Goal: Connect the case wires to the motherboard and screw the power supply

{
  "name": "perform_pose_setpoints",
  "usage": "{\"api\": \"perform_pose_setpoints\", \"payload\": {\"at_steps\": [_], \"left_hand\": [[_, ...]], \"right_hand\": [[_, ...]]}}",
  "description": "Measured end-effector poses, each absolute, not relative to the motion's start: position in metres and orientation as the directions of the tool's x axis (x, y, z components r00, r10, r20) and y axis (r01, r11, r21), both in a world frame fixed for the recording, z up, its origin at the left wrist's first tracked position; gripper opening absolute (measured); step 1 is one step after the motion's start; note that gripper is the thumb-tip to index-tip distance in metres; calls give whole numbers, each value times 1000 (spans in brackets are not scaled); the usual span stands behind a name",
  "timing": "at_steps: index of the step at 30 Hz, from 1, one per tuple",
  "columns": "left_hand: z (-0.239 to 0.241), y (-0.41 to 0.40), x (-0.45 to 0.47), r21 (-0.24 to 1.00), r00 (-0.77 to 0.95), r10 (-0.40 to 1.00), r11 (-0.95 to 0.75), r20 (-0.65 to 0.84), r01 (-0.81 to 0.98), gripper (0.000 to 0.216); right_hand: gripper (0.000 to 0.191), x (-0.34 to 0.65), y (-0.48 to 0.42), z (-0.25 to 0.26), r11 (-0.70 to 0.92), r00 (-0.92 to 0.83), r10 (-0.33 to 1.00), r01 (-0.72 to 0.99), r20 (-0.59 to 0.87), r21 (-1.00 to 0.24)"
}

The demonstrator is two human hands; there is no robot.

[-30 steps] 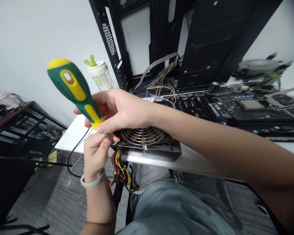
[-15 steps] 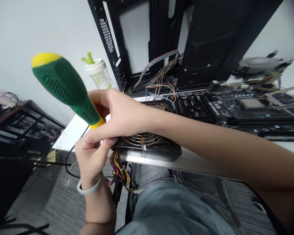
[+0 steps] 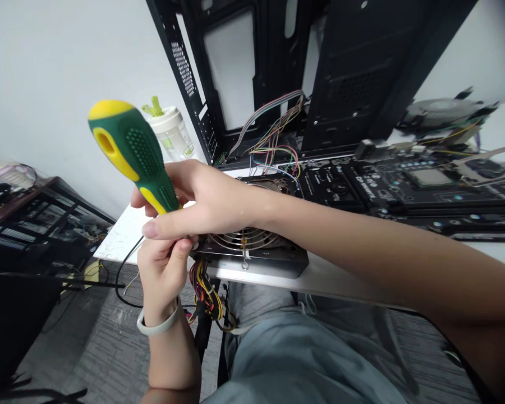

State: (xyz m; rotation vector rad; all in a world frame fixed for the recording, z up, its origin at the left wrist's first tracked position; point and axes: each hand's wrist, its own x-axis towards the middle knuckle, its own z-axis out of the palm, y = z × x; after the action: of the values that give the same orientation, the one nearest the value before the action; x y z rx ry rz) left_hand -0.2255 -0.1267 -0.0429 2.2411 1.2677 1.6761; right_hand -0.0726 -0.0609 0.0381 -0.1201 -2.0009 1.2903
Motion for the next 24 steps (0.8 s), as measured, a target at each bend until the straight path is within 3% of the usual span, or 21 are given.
{"api": "perform_pose_setpoints", "payload": {"at_steps": [4, 9, 12, 16, 20, 24], "left_hand": [[-48, -124, -228, 558, 42, 665, -658, 746, 506, 16], [-51, -122, -229, 586, 54, 676, -673, 735, 451, 20], [-51, -122, -229, 595, 69, 686, -672, 724, 442, 21], [-53, -124, -229, 615, 38, 705, -642, 708, 459, 23], [-54, -124, -226, 698, -38, 731, -635, 682, 331, 23], [-51, -122, -218, 704, -106, 705, -662, 702, 259, 20]], "right_hand": [[12, -73, -54, 35, 343, -771, 367, -407, 520, -847], [32, -72, -48, 32, 229, -806, 307, -454, 506, -861], [35, -73, -47, 30, 226, -798, 309, -466, 517, -855], [25, -74, -50, 31, 281, -803, 315, -430, 506, -858], [21, -72, -53, 38, 316, -806, 341, -386, 483, -867], [28, -71, -54, 45, 317, -803, 385, -347, 454, -882]]}}
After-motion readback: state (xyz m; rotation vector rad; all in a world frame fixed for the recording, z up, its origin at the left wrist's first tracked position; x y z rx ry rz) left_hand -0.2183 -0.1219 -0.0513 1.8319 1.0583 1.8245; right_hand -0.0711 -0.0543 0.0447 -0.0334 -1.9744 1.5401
